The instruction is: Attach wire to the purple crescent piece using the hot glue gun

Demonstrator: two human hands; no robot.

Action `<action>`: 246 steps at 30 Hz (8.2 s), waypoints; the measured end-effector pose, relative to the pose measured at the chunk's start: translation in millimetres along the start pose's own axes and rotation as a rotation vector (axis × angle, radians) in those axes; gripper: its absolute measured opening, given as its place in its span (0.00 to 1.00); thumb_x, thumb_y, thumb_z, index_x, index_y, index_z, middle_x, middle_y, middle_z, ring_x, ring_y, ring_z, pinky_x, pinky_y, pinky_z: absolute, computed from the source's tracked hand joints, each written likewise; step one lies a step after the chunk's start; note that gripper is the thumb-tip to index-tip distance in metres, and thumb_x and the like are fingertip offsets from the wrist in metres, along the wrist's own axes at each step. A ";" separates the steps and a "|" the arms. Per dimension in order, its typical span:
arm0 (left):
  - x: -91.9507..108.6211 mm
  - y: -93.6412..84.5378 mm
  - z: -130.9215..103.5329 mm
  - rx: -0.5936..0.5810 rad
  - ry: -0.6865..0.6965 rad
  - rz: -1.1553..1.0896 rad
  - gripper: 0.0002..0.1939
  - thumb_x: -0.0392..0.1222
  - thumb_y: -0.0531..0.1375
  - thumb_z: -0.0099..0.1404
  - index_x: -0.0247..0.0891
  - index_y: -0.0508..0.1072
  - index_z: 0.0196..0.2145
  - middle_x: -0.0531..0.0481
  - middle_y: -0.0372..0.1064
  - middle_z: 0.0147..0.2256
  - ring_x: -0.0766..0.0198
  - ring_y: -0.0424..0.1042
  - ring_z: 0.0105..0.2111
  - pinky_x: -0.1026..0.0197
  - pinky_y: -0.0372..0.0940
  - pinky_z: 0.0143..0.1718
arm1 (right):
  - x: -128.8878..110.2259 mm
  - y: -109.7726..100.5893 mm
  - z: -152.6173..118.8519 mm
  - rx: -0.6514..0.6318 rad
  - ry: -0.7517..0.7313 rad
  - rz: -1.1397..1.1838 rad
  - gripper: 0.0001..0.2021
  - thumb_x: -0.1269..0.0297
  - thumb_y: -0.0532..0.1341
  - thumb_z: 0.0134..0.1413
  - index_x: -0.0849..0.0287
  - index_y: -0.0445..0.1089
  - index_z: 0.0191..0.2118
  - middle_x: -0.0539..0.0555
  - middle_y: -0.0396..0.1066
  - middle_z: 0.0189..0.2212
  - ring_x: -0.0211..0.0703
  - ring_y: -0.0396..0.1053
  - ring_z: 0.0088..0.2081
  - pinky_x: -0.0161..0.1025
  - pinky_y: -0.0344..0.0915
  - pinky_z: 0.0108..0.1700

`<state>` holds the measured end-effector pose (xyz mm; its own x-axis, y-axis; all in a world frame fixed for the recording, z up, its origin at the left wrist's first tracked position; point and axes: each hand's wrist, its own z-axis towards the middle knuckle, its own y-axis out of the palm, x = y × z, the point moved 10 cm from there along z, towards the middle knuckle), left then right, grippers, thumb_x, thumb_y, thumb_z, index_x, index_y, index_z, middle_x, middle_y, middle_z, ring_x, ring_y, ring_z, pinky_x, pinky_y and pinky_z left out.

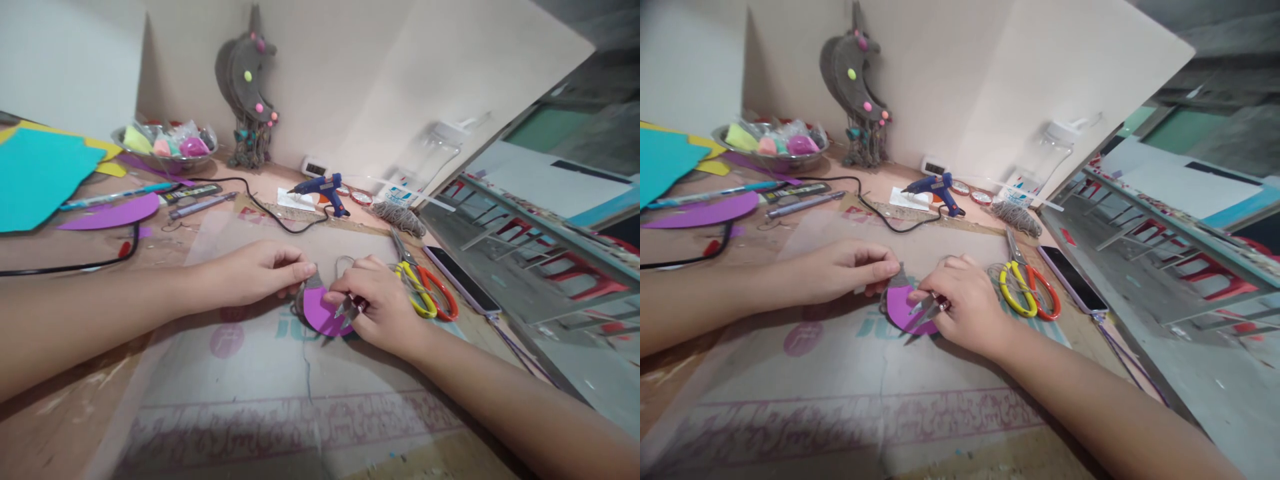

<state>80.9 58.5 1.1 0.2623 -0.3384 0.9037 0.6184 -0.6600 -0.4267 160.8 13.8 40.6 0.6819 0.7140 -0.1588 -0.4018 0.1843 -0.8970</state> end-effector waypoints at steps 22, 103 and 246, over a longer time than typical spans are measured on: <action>2.7 5.2 -0.4 -0.067 0.033 0.009 0.12 0.44 0.52 0.64 0.36 0.66 0.27 0.57 0.62 0.23 0.72 0.60 0.23 0.69 0.54 0.24 | 7.7 1.8 3.2 0.002 -0.003 0.036 0.04 0.73 0.57 0.51 0.59 0.66 0.27 0.48 0.63 0.20 0.37 0.58 0.26 0.36 0.51 0.33; -0.6 -4.2 0.2 0.029 -0.006 0.177 0.14 0.43 0.52 0.62 0.36 0.58 0.20 0.59 0.51 0.19 0.72 0.53 0.20 0.67 0.48 0.21 | -30.6 2.3 1.4 0.003 -0.147 -0.302 0.12 0.63 0.52 0.62 0.64 0.68 0.36 0.53 0.68 0.26 0.40 0.60 0.28 0.37 0.54 0.30; -5.6 -4.5 0.6 0.038 -0.036 0.157 0.08 0.44 0.54 0.60 0.37 0.67 0.28 0.57 0.60 0.22 0.69 0.60 0.24 0.68 0.55 0.25 | 19.2 6.7 -0.4 0.001 0.135 0.145 0.10 0.79 0.54 0.42 0.59 0.67 0.28 0.51 0.68 0.24 0.39 0.61 0.28 0.36 0.56 0.33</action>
<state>77.1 63.7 -2.0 0.3843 -0.4107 0.8268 0.5949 -0.5747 -0.5620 171.4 28.5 31.3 0.6922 0.6364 -0.3403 -0.5024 0.0865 -0.8603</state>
